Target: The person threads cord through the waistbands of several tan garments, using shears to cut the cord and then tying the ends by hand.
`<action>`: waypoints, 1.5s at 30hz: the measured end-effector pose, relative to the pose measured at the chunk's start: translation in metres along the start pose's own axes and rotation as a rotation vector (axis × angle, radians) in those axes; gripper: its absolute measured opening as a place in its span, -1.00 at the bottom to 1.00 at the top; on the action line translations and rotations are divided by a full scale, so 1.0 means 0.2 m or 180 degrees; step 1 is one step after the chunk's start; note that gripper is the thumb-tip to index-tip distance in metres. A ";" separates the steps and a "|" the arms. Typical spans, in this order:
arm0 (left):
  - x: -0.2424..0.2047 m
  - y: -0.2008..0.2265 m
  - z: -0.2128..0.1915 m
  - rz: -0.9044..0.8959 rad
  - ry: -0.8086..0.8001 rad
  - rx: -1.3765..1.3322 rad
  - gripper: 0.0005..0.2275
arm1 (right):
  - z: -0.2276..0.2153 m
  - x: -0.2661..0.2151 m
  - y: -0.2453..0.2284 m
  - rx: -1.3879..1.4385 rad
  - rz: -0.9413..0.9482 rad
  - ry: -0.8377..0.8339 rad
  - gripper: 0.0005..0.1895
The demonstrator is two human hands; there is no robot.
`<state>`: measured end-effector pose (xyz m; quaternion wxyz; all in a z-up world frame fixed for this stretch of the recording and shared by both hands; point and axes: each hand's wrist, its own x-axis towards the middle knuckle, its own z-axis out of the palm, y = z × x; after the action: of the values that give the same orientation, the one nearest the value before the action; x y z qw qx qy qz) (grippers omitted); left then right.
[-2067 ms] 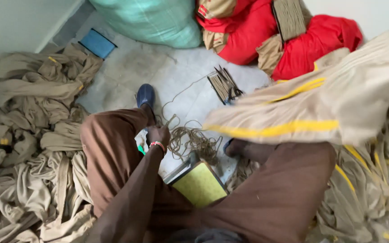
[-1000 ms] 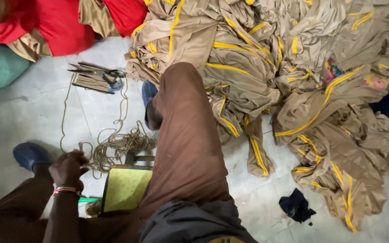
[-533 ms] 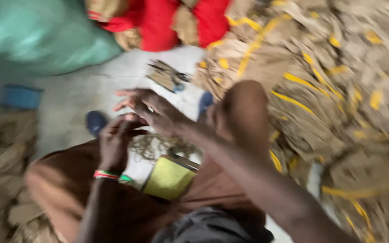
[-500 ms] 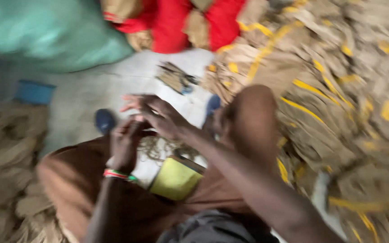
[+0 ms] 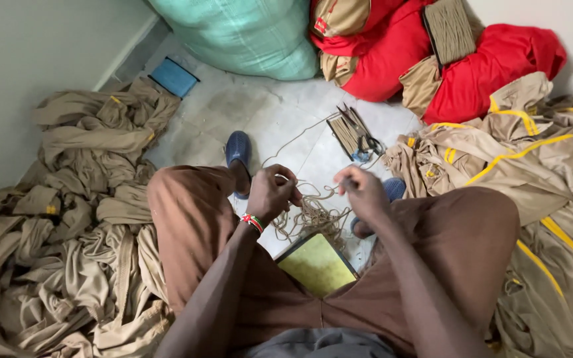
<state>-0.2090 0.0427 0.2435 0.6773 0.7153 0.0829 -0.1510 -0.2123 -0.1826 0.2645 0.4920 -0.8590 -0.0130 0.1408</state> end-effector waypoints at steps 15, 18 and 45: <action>-0.08 0.11 0.21 0.0297 -0.0296 -0.1457 -0.88 | 0.04 -0.15 -0.20 0.1508 -0.0255 0.0943 -0.88; -0.08 0.09 0.24 0.0406 -0.0336 -0.1243 -0.88 | 0.03 -0.11 -0.18 0.1476 -0.0308 0.0928 -0.90; -0.09 0.10 0.24 0.0598 -0.1081 -0.0842 -0.84 | -0.01 -0.09 -0.16 0.1638 -0.0464 0.0758 -0.93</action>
<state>-0.2245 -0.0054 0.2672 0.7805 0.5892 -0.0801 -0.1932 -0.2256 -0.1707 0.2963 0.7006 -0.7133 0.0193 0.0019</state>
